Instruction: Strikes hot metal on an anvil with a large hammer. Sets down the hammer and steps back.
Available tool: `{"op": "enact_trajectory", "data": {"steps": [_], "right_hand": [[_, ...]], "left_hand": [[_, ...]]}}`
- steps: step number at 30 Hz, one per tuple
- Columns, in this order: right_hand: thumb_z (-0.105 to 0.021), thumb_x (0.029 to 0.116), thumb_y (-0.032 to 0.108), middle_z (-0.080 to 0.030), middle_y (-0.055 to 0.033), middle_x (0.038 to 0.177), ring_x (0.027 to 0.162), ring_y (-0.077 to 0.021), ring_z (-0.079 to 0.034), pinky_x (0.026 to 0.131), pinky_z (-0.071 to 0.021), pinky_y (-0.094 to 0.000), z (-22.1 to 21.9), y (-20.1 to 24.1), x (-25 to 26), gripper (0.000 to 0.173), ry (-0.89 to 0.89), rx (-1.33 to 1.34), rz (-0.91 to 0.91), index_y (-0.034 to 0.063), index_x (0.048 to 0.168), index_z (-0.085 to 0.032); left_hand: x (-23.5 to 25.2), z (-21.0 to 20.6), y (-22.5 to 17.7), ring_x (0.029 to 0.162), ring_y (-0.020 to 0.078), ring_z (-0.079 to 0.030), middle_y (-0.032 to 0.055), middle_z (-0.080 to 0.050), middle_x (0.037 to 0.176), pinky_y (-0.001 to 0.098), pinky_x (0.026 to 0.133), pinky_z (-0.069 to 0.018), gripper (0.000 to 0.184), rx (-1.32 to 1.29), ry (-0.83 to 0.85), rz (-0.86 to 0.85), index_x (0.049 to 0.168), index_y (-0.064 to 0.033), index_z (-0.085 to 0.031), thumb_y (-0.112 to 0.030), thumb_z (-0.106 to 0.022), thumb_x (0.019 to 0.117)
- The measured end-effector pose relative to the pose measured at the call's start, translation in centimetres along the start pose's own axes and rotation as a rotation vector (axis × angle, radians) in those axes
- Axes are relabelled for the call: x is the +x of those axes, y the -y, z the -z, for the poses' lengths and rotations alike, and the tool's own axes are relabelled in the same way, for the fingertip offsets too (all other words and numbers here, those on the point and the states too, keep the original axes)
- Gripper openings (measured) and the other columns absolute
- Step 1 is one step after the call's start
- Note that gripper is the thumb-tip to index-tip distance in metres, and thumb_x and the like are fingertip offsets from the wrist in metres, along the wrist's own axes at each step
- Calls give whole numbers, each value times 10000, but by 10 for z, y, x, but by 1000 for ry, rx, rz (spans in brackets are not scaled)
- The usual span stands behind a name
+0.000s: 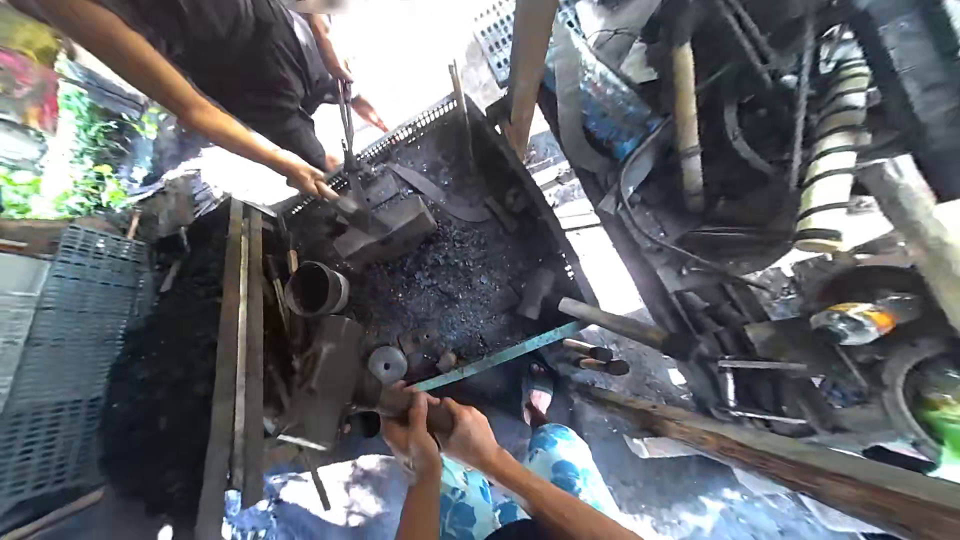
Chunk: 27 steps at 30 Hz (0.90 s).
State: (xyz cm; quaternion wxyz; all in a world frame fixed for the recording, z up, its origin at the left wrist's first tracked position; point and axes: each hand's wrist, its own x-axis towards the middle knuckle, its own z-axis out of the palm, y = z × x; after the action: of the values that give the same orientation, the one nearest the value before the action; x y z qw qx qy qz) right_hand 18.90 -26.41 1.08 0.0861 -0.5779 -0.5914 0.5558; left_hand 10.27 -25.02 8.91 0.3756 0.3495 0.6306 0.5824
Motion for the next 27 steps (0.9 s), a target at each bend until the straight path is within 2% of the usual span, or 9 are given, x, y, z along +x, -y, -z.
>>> {"op": "enact_trajectory", "data": {"steps": [3, 5, 8, 11, 14, 17, 20, 24, 27], "right_hand": [[-715, 830, 479, -739, -147, 1034, 950, -358, -729, 799, -586, -607, -39, -34, -53, 593, 175, -26, -97, 133, 1300, -615], [-712, 851, 502, -730, -139, 1035, 935, -333, -725, 819, -593, -589, -68, -51, -75, 620, 215, 82, -60, 111, 1317, -596], [-718, 880, 515, -736, -67, 990, 868, -221, -725, 806, -614, -507, -119, -81, -77, 574, 188, 345, 12, 150, 1312, -620], [-674, 957, 425, -739, -24, 1006, 828, -163, -722, 765, -633, -439, -172, -138, -55, 474, 123, 518, -17, 177, 1356, -609], [-620, 943, 515, -754, -26, 1059, 929, -207, -735, 845, -611, -513, -222, -208, -60, 513, 175, 254, -211, 205, 1352, -621], [-607, 953, 506, -718, -125, 1211, 1129, -313, -691, 984, -544, -586, -248, -252, -81, 555, 360, 52, -387, 138, 1369, -605], [-606, 923, 546, -737, -135, 1149, 1088, -353, -704, 939, -554, -622, -299, -300, -116, 525, 451, -110, -452, 172, 1289, -655], [-578, 958, 434, -696, -159, 1265, 1162, -390, -672, 949, -539, -649, -341, -309, -136, 448, 536, -289, -352, 156, 1303, -644], [-530, 1027, 335, -543, -217, 1497, 1360, -442, -535, 1091, -432, -673, -327, -254, -160, 548, 760, -377, -311, 102, 1521, -483]], "left_hand": [[-33, 28, 40, 577, 288, -668, 162, -641, 701, 459, 568, -611, 325, -80, -111, 310, 1221, 55, -526, -116, -563, 947], [-37, 52, 70, 503, 256, -630, 140, -603, 653, 426, 478, -585, 339, -58, -139, 458, 1240, 39, -510, -128, -578, 953], [-28, 92, 116, 471, 249, -604, 140, -585, 661, 423, 433, -573, 286, 14, -129, 639, 1170, 28, -523, -120, -639, 956], [-1, 137, 175, 465, 244, -595, 135, -584, 664, 421, 429, -569, 227, 53, -10, 723, 1111, 29, -532, -100, -625, 947], [23, 189, 225, 485, 226, -597, 117, -594, 689, 409, 450, -571, 212, 78, 81, 790, 1096, 21, -554, -134, -609, 961], [51, 211, 267, 480, 219, -593, 115, -603, 697, 393, 440, -563, 172, 70, 113, 806, 1072, 19, -563, -122, -591, 978], [57, 227, 293, 471, 181, -571, 79, -575, 675, 350, 441, -552, 125, -58, 140, 825, 1039, -6, -540, -127, -532, 1008], [52, 245, 305, 557, 224, -627, 125, -623, 765, 377, 506, -583, 265, -110, 183, 794, 1204, -2, -553, -219, -550, 1053], [25, 263, 295, 749, 318, -704, 198, -690, 988, 463, 633, -622, 403, -83, 193, 778, 1374, -54, -503, -308, -544, 1064]]}}
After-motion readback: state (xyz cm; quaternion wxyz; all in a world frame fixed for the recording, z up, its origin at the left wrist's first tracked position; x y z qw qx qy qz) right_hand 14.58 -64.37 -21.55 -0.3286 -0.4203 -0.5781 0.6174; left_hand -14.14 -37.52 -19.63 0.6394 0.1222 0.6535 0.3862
